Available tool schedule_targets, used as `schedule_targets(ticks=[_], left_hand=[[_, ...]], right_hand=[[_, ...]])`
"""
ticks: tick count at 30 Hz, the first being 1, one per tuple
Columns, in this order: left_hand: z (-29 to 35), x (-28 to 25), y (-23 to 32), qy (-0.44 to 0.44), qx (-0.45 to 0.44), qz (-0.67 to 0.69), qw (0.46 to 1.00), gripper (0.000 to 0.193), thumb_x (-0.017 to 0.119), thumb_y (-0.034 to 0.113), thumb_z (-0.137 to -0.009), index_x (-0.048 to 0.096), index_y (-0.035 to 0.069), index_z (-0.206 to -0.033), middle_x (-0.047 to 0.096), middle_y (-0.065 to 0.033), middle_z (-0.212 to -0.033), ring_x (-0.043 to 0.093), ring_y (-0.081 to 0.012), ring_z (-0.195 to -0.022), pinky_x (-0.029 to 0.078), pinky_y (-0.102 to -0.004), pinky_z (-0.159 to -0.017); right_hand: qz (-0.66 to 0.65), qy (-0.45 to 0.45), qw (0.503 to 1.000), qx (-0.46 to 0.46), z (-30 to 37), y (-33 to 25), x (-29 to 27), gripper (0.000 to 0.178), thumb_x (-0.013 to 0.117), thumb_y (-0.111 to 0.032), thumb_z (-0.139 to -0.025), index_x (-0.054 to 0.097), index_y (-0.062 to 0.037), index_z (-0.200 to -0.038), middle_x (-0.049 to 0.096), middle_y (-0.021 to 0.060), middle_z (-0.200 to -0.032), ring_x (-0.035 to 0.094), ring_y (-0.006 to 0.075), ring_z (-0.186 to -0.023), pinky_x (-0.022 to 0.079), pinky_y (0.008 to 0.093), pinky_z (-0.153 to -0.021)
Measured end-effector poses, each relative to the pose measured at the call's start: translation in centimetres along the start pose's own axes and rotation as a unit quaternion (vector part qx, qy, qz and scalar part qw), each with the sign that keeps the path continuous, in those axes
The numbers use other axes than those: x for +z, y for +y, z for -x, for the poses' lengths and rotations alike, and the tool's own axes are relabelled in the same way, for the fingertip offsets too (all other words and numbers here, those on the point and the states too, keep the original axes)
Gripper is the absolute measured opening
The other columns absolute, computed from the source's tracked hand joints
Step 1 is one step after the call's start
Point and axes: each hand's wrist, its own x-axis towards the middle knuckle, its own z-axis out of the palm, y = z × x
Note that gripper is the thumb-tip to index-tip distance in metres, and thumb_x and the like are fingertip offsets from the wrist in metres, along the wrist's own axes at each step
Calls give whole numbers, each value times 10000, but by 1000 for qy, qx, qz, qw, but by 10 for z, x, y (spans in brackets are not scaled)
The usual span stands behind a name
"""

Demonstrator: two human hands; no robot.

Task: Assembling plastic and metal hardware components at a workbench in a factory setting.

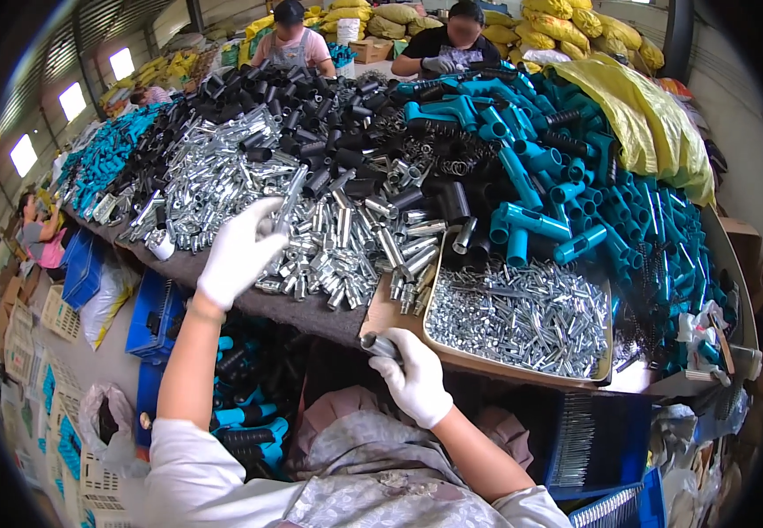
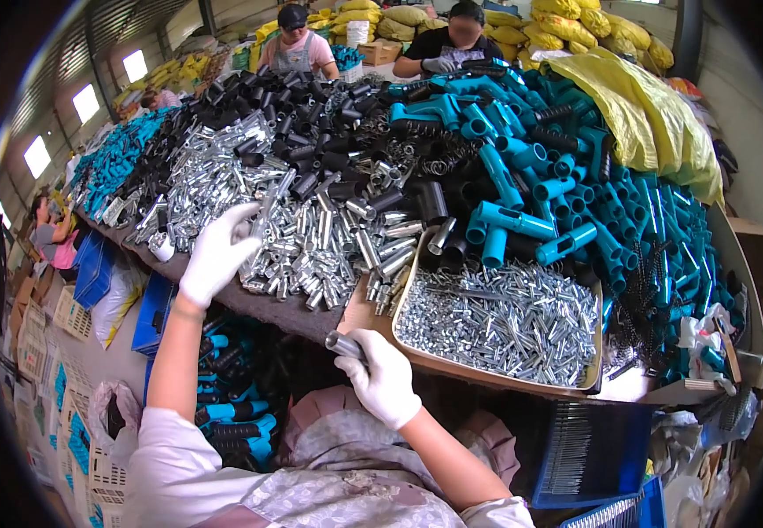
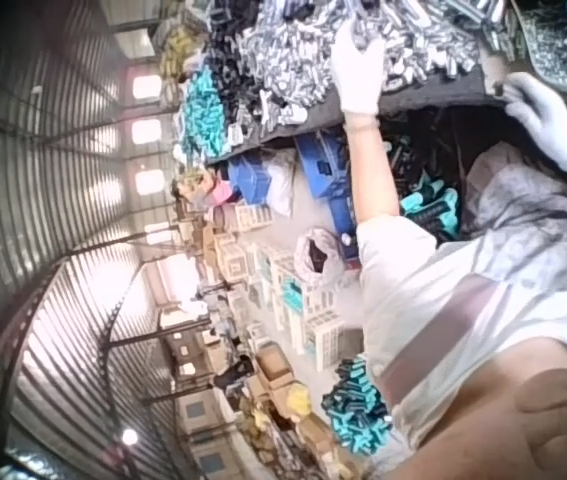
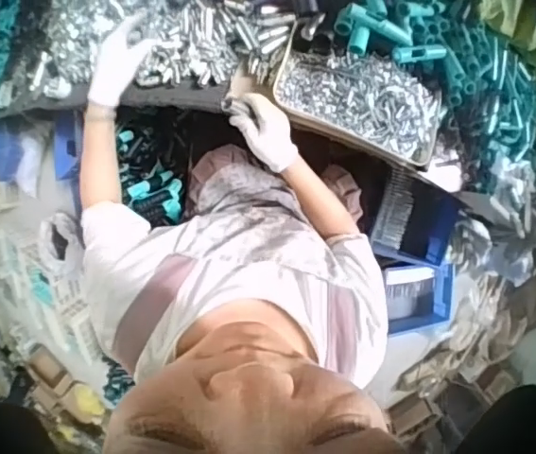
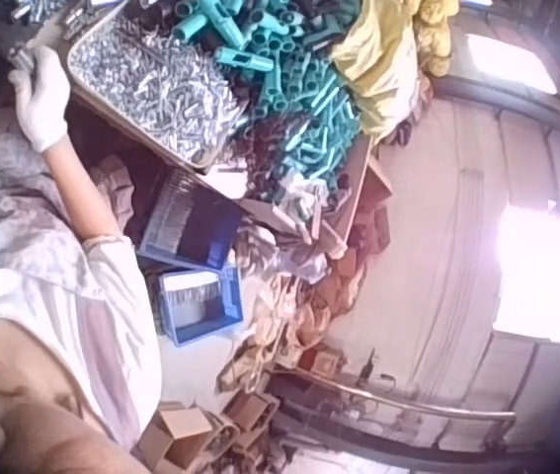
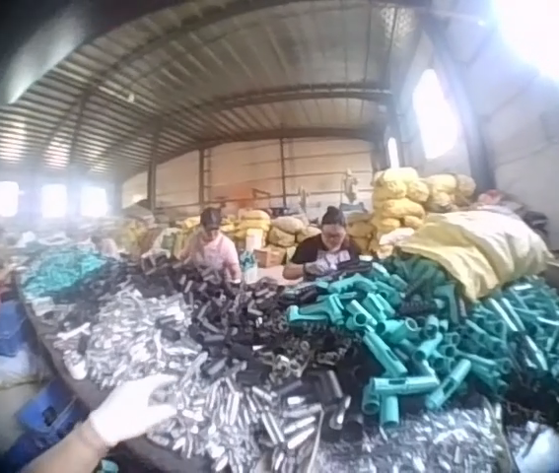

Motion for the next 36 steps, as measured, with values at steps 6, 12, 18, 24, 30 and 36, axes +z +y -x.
schedule_targets(ticks=[6, 12, 18, 24, 30, 36], left_hand=[[117, 72, 49, -154, -20, 309, 938, 452, 642, -2, -877, 508, -44, -1307, 684, -119, -1050, 664, -142, -897, 551, -277, -800], [152, 121, 59, -107, -49, 369, 922, 327, 658, 182, -963, 624, -40, -1201, 670, -82, -1117, 614, -126, -995, 495, -269, -886], [164, 161, 71, -207, 49, 398, 892, 781, 616, 599, -890, 568, -75, -1282, 573, -185, -1309, 581, -274, -1169, 427, -365, -1025], [153, 123, 87, -148, 131, 318, 927, 513, 802, 434, -781, 657, 10, -1031, 643, -137, -1039, 639, -259, -909, 514, -339, -783], [152, 99, 95, -76, 107, 216, 967, 626, 745, 576, -777, 619, 3, -996, 656, -110, -942, 648, -206, -819, 516, -304, -738], [169, 102, 85, -28, 14, 337, 941, 564, 769, 473, -812, 607, -13, -1049, 639, -69, -970, 612, -113, -800, 500, -244, -720]], right_hand=[[-72, -53, 990, 110, 44, 2, -22, 334, 755, -154, -833, 637, -42, -1125, 658, 131, -935, 658, 248, -831, 529, 332, -764], [-70, -89, 982, 149, 81, 11, -47, 356, 736, -208, -874, 621, -23, -1156, 638, 93, -905, 633, 197, -841, 521, 320, -770], [-390, -87, 869, 292, 88, -11, -60, 406, 650, -301, -972, 600, 21, -1214, 573, -2, -889, 473, 65, -786, 423, 234, -706], [80, -226, 971, 12, 39, -37, -104, 257, 623, -319, -941, 701, -88, -1023, 664, 154, -827, 673, 336, -790, 529, 415, -696], [485, 10, 873, -57, -60, -6, -139, 110, 662, -128, -814, 670, -85, -914, 639, 115, -867, 650, 311, -845, 538, 422, -726], [520, 78, 848, -74, -68, -2, -160, 70, 597, -90, -817, 656, -88, -855, 660, 120, -831, 674, 312, -795, 546, 422, -678]])
